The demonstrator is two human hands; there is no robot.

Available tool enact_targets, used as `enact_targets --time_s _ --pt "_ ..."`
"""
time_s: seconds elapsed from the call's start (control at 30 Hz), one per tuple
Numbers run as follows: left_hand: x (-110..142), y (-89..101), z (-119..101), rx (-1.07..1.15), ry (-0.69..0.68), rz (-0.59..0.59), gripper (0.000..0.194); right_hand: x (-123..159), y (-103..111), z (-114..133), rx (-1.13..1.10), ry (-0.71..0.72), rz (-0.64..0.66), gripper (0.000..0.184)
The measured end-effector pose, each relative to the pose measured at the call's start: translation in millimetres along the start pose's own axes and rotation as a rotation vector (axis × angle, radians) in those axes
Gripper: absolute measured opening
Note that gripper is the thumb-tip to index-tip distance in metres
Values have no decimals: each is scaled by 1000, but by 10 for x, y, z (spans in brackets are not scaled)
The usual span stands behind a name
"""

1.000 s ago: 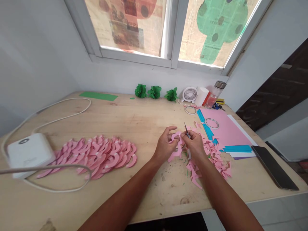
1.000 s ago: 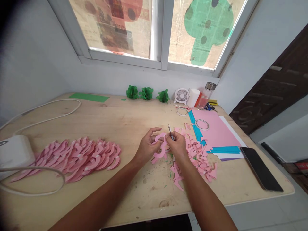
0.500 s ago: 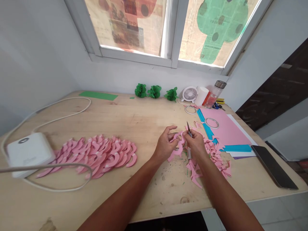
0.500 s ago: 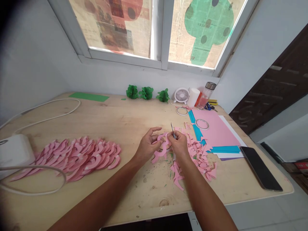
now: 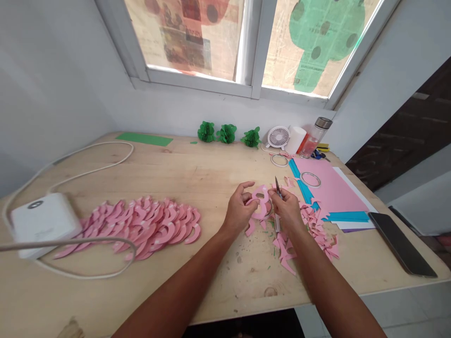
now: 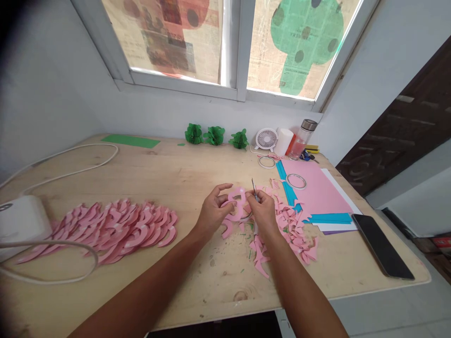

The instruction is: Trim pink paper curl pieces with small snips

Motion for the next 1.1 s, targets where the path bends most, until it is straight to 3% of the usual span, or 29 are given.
enact_targets --time_s 0.2,0.4,0.57,0.87,1.1 --pt "-23 68 -37 -19 -68 -80 48 40 -28 32 34 18 16 24" --pt "-11 5 -5 -106 -95 33 36 69 27 110 44 139 -84 21" --pt "7 -45 -32 -129 -98 113 34 39 82 106 19 137 -122 24" --pt "50 -130 -126 -122 -66 209 46 -2 -10 17 -238 -50 69 25" --pt "70 -159 -131 -46 -22 233 46 12 -27 21 -301 -62 127 25"
Point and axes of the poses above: each hand's wrist, its own x-axis away from the middle knuckle, its own y-axis out of the back of the hand, z = x × y, the point moved 5 cm from there along -x, towards the middle knuckle, and after that the axes turned 11 degrees about x, right-handed, at the moved point
